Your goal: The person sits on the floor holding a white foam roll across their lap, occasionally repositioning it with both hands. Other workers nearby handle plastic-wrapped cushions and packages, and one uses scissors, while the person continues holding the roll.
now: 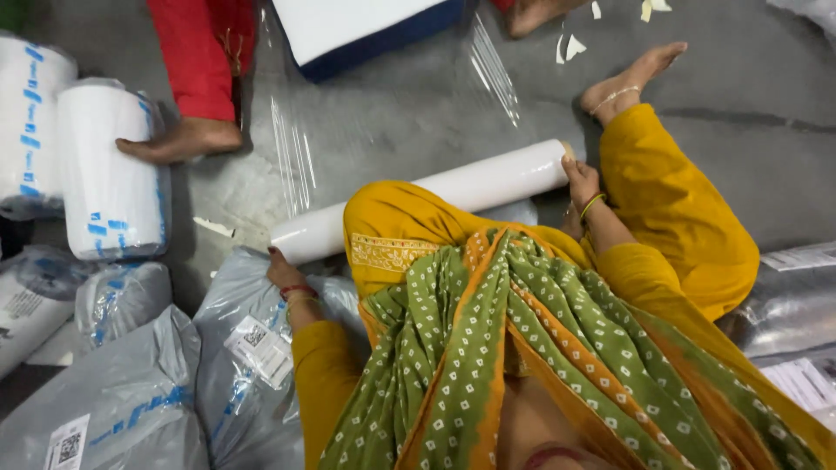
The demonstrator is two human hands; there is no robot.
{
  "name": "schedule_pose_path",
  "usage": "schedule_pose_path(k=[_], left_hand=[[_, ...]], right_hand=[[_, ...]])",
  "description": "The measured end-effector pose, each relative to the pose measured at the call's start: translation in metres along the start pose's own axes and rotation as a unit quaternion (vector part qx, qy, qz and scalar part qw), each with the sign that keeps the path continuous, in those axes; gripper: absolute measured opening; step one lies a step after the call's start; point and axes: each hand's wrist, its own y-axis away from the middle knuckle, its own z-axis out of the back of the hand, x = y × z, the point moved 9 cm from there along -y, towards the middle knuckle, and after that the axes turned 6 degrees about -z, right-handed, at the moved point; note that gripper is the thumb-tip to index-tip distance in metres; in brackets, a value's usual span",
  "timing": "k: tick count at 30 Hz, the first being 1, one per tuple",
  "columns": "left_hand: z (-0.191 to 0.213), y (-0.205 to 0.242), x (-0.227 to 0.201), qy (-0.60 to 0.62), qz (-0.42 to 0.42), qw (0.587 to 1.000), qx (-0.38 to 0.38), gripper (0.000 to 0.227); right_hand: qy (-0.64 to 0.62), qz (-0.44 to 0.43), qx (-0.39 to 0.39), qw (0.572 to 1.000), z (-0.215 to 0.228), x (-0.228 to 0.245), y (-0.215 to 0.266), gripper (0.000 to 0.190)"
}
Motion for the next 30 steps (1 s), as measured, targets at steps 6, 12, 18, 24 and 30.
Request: schedule_pose_path(k=[6,12,18,24,30], left_hand=[[-0.009,0.006,0.018,-0.107,-0.001,0.994,0.020,0.044],[-0.004,0.039,0.028,0.192,0.169,0.967,-0.010,0.042],[0.096,0.038,-0.168,-0.004,-0.022,0.993,0.120,0.101],[0.090,0.130,-0.126,-0.198,0.047,0.925,0.321,0.094],[0.156,0.113,-0.113,-0.088,0.004,0.990,0.114,0.069]], right_hand=[[0.008,-0.014,-0.023,1.000,0.012,-0.011,0.014,0.056],[0.019,-0.036,-0.052,0.998,0.025,-0.011,0.025,0.057],[0.070,-0.017,-0.037,0.997,0.036,-0.044,0.002,0.060],[0.121,0.033,-0.030,0.992,0.042,-0.049,-0.016,0.074],[0.046,0.084,0.010,0.995,0.026,-0.010,-0.002,0.066]])
